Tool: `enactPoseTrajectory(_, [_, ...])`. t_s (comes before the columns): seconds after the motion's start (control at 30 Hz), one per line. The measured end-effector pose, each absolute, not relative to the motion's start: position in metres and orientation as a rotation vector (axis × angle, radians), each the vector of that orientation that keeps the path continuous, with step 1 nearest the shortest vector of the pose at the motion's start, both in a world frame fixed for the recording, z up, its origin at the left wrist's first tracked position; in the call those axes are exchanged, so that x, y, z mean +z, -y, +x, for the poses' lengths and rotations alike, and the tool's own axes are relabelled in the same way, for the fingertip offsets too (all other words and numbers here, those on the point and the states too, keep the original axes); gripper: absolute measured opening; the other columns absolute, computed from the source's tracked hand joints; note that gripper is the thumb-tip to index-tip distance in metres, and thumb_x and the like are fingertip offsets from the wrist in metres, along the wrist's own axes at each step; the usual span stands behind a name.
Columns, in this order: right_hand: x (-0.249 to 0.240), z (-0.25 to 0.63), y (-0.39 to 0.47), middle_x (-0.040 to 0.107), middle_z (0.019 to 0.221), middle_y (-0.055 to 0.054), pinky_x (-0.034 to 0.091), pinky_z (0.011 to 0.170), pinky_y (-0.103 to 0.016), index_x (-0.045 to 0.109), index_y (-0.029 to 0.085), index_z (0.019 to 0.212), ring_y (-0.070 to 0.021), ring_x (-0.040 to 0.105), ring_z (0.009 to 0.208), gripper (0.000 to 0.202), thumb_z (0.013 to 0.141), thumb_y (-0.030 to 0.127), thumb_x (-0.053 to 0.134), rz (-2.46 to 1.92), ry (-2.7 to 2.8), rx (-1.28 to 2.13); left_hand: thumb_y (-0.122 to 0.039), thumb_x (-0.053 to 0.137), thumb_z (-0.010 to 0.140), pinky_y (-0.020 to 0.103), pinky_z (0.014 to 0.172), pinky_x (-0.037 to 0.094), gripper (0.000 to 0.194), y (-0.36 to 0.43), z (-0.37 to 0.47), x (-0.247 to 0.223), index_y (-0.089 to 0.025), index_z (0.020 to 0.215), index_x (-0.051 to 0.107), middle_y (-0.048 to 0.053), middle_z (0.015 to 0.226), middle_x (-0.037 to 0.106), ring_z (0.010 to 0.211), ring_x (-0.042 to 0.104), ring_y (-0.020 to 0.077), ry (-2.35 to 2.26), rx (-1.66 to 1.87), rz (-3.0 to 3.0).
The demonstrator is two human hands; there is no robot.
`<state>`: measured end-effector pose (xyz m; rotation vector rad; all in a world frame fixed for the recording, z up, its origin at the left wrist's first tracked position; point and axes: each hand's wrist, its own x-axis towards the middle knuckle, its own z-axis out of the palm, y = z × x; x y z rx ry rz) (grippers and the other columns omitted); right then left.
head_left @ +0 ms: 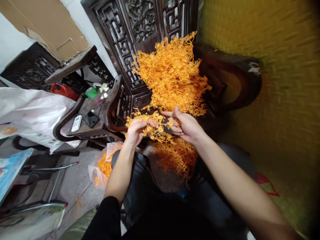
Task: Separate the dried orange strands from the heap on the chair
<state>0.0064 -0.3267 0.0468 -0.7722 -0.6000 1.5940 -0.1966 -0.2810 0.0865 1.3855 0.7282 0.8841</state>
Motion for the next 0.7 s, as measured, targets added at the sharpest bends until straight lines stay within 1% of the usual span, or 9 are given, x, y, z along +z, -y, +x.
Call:
enactPoseTrajectory(0.07, [0.049, 0.006, 0.331, 0.04, 0.057, 0.007, 0.011, 0.036, -0.021, 0.072, 0.014, 0.106, -0.0033, 0.024, 0.04, 0.059, 0.084, 0.069, 0.07, -0.791, 0.752, 1.667, -0.045, 0.069, 0.083, 0.033, 0.073, 0.051, 0.033, 0.284, -0.197, 0.087, -0.015, 0.069, 0.068, 0.008, 0.075, 0.073, 0.072, 0.067, 0.0205, -0.761, 0.795, 1.423])
enactPoseTrajectory(0.13, [0.051, 0.004, 0.334, 0.043, 0.056, 0.006, 0.012, 0.038, -0.021, 0.072, 0.015, 0.103, -0.0043, 0.025, 0.042, 0.062, 0.083, 0.073, 0.067, -0.803, 0.937, 1.674, -0.044, 0.08, 0.079, 0.03, 0.068, 0.048, 0.033, 0.286, -0.196, 0.086, -0.018, 0.075, 0.059, 0.003, 0.069, 0.07, 0.064, 0.065, 0.0165, -0.787, 0.757, 1.461])
enactPoseTrajectory(0.17, [0.052, 0.002, 0.335, 0.046, 0.057, 0.005, 0.016, 0.039, -0.021, 0.073, 0.016, 0.103, -0.005, 0.027, 0.043, 0.059, 0.083, 0.072, 0.069, -0.806, 1.03, 1.647, -0.041, 0.084, 0.075, 0.028, 0.065, 0.047, 0.038, 0.286, -0.196, 0.084, -0.019, 0.077, 0.054, 0.0, 0.067, 0.068, 0.062, 0.064, 0.0153, -0.791, 0.755, 1.472])
enactPoseTrajectory(0.23, [0.052, -0.003, 0.336, 0.057, 0.065, 0.003, 0.029, 0.044, -0.021, 0.073, 0.019, 0.103, -0.0069, 0.038, 0.049, 0.049, 0.083, 0.064, 0.074, -0.815, 1.184, 1.535, -0.038, 0.09, 0.07, 0.025, 0.062, 0.045, 0.05, 0.286, -0.194, 0.079, -0.021, 0.078, 0.044, -0.004, 0.065, 0.065, 0.06, 0.063, 0.0138, -0.777, 0.762, 1.483])
enactPoseTrajectory(0.3, [0.05, -0.009, 0.336, 0.067, 0.076, -0.001, 0.041, 0.056, -0.024, 0.073, 0.019, 0.097, -0.0101, 0.051, 0.06, 0.038, 0.084, 0.055, 0.076, -0.866, 1.247, 1.347, -0.039, 0.089, 0.07, 0.024, 0.06, 0.043, 0.054, 0.286, -0.193, 0.076, -0.022, 0.079, 0.039, -0.005, 0.064, 0.063, 0.059, 0.062, 0.0126, -0.754, 0.751, 1.495])
enactPoseTrajectory(0.37, [0.046, -0.017, 0.335, 0.07, 0.08, -0.003, 0.046, 0.067, -0.027, 0.072, 0.018, 0.087, -0.0136, 0.057, 0.07, 0.033, 0.085, 0.051, 0.075, -0.949, 1.196, 1.153, -0.039, 0.087, 0.072, 0.023, 0.059, 0.041, 0.053, 0.286, -0.191, 0.075, -0.022, 0.08, 0.038, -0.006, 0.065, 0.062, 0.059, 0.06, 0.0111, -0.746, 0.749, 1.515])
enactPoseTrajectory(0.43, [0.041, -0.023, 0.332, 0.069, 0.079, -0.003, 0.047, 0.071, -0.03, 0.072, 0.018, 0.081, -0.0156, 0.058, 0.073, 0.033, 0.085, 0.05, 0.074, -1.003, 1.076, 1.033, -0.039, 0.086, 0.074, 0.022, 0.058, 0.04, 0.052, 0.287, -0.188, 0.076, -0.022, 0.079, 0.038, -0.005, 0.065, 0.061, 0.057, 0.056, 0.0096, -0.74, 0.771, 1.53])
enactPoseTrajectory(0.53, [0.034, -0.029, 0.328, 0.068, 0.078, -0.003, 0.047, 0.072, -0.03, 0.071, 0.018, 0.081, -0.0159, 0.058, 0.073, 0.031, 0.083, 0.049, 0.075, -1.003, 0.911, 0.991, -0.039, 0.086, 0.073, 0.022, 0.056, 0.037, 0.052, 0.286, -0.185, 0.077, -0.022, 0.079, 0.038, -0.006, 0.065, 0.059, 0.055, 0.053, 0.0084, -0.729, 0.806, 1.529])
enactPoseTrajectory(0.7, [0.026, -0.038, 0.323, 0.062, 0.069, 0.0, 0.043, 0.066, -0.029, 0.069, 0.019, 0.077, -0.0132, 0.051, 0.065, 0.028, 0.08, 0.045, 0.077, -1.008, 0.803, 0.98, -0.041, 0.088, 0.07, 0.021, 0.053, 0.035, 0.054, 0.281, -0.178, 0.078, -0.021, 0.076, 0.038, -0.006, 0.063, 0.055, 0.054, 0.05, 0.0073, -0.731, 0.772, 1.494])
